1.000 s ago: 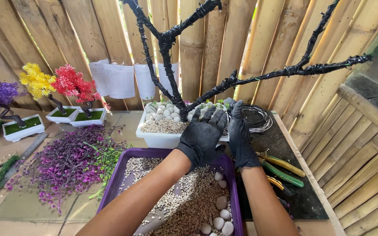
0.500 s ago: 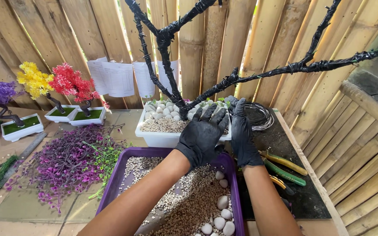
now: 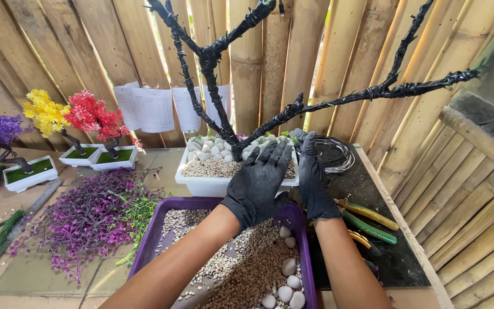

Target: The person arranges small white stones and gravel around the base of a black artificial bonsai tree in a white rectangular pot. They use gloved hands to scoop gravel from a purple tray and place it into the pot, then position the stones to create a decorative border.

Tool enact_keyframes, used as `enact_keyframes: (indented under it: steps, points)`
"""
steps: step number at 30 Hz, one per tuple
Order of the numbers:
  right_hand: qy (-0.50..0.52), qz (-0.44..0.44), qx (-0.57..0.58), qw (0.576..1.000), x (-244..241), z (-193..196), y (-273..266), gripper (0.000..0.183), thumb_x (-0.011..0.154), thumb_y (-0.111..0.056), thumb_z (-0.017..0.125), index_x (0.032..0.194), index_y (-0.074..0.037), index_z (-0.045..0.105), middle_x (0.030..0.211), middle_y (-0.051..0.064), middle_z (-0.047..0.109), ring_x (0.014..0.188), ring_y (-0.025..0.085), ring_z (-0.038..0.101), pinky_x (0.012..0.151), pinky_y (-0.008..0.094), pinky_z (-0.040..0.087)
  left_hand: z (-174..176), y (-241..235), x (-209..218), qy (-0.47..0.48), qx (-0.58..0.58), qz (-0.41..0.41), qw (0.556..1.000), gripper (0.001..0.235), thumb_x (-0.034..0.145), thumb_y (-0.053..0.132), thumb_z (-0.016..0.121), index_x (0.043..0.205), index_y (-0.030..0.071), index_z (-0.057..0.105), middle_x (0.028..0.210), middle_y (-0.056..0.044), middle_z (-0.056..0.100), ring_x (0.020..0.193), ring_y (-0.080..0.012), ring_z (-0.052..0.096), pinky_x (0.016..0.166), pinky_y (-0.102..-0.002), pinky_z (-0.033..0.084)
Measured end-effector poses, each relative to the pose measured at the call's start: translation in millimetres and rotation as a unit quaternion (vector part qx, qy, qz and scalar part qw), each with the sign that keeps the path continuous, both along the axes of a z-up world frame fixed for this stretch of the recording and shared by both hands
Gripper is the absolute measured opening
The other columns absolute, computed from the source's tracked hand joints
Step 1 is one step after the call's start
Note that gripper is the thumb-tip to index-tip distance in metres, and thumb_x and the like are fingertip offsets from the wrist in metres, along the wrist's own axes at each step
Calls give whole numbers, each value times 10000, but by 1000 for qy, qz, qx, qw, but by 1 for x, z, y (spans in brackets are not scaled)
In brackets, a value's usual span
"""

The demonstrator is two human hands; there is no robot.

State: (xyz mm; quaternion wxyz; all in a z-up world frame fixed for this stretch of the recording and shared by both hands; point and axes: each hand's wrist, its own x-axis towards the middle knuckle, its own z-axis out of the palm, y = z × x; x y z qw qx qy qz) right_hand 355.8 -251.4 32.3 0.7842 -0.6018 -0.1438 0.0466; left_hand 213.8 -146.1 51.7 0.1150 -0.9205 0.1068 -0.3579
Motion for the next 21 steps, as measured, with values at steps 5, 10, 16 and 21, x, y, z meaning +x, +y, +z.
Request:
enact_keyframes:
  steps: [5,10,16,21]
  points:
    - [-79,59,-60,993,-34,29,-15,719,1046,-504,260,1361,13,647,1360,204,654,1404,468,448,1240,511,288,-12,1,7,69,-21,-59,996,1078,618,523,731,1555,100,408,1574,-142,495,1450,-350,461,1207,-552,308]
    - [-52,53,-47,996,13,-6,-11,643,1061,-487,331,1372,-30,661,1374,143,653,1403,421,453,1209,443,350,-1,1,-5,38,3,-37,999,1087,620,555,715,1554,94,405,1566,-150,499,1451,-342,462,1213,-551,304]
    - [24,69,125,989,56,-46,-8,633,1011,-550,485,1300,-29,697,1264,198,701,1285,414,621,1009,496,565,-2,8,-13,27,-58,-5,998,1010,757,562,651,1567,33,362,1557,-192,467,1461,-359,422,1196,-530,313]
    - [-9,21,71,997,33,-30,-6,554,1023,-535,487,1234,-93,746,1190,144,747,1211,340,682,951,394,619,-7,11,-15,46,-56,-17,997,900,858,601,554,1537,27,410,1499,-202,538,1421,-358,477,1217,-515,271]
